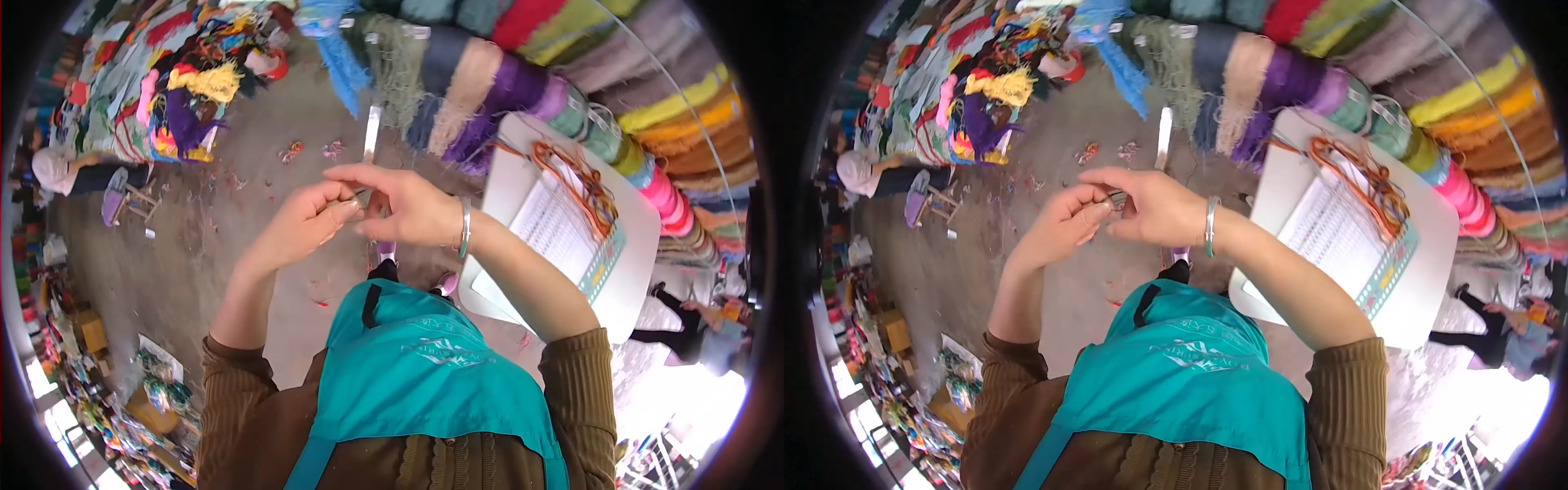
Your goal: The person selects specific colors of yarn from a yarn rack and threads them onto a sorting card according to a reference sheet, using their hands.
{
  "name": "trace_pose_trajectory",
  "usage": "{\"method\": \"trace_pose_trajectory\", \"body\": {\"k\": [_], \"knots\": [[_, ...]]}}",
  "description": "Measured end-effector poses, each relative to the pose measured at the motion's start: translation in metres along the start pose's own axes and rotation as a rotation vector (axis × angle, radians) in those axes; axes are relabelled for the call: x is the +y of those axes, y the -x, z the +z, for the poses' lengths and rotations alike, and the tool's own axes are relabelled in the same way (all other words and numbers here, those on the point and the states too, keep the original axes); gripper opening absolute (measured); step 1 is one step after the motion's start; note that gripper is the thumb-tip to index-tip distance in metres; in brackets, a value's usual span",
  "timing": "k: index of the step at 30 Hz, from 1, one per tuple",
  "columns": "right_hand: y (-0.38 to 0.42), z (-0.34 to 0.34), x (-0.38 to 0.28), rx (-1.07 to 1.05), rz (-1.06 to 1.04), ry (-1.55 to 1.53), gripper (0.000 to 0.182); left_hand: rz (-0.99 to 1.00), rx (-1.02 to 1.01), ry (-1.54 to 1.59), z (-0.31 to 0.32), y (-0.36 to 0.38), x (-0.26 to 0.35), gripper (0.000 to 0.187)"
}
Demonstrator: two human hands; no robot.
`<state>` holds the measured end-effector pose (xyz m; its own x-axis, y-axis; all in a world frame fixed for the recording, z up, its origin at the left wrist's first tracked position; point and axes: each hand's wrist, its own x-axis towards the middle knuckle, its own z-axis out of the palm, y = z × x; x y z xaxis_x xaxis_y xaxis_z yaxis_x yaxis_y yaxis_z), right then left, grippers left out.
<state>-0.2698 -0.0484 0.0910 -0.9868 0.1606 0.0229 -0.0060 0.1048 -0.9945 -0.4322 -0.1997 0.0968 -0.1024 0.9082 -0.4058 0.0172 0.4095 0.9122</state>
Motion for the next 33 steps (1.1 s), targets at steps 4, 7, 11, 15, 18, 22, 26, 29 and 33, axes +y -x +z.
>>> {"method": "trace_pose_trajectory", "body": {"k": [4, 7, 11, 15, 18, 22, 26, 29, 33], "knots": [[0.060, -0.021, -0.011, 0.177, 0.114, 0.101, 0.041, 0.070, -0.087, -0.100, 0.050, -0.009, 0.052, 0.016], [0.107, -0.041, -0.023, 0.256, 0.075, 0.263, 0.022, 0.126, -0.072, -0.157, 0.079, -0.018, 0.067, 0.017], [0.162, -0.077, -0.041, 0.484, -0.092, 0.708, 0.012, 0.199, -0.055, -0.158, 0.111, -0.036, 0.086, 0.016], [0.209, -0.124, -0.071, 0.637, -0.454, 1.023, 0.014, 0.320, -0.151, -0.138, 0.158, -0.049, 0.112, 0.019], [0.258, -0.148, -0.113, 0.728, -0.316, 0.318, 0.016, 0.336, -0.280, -0.131, 0.187, -0.064, 0.124, 0.022], [0.342, -0.169, -0.171, 0.932, -0.641, -0.563, 0.026, 0.356, -0.396, -0.109, 0.214, -0.102, 0.116, 0.026], [0.479, -0.235, -0.193, 0.569, -0.688, -0.326, 0.028, 0.347, -0.516, -0.101, 0.256, -0.133, 0.104, 0.025], [0.554, -0.229, -0.219, 0.701, -0.684, -0.519, 0.007, 0.339, -0.628, -0.038, 0.309, -0.147, 0.106, 0.025], [0.634, -0.221, -0.248, 0.921, -0.791, -0.445, 0.011, 0.401, -0.677, -0.087, 0.395, -0.153, 0.115, 0.025]]}}
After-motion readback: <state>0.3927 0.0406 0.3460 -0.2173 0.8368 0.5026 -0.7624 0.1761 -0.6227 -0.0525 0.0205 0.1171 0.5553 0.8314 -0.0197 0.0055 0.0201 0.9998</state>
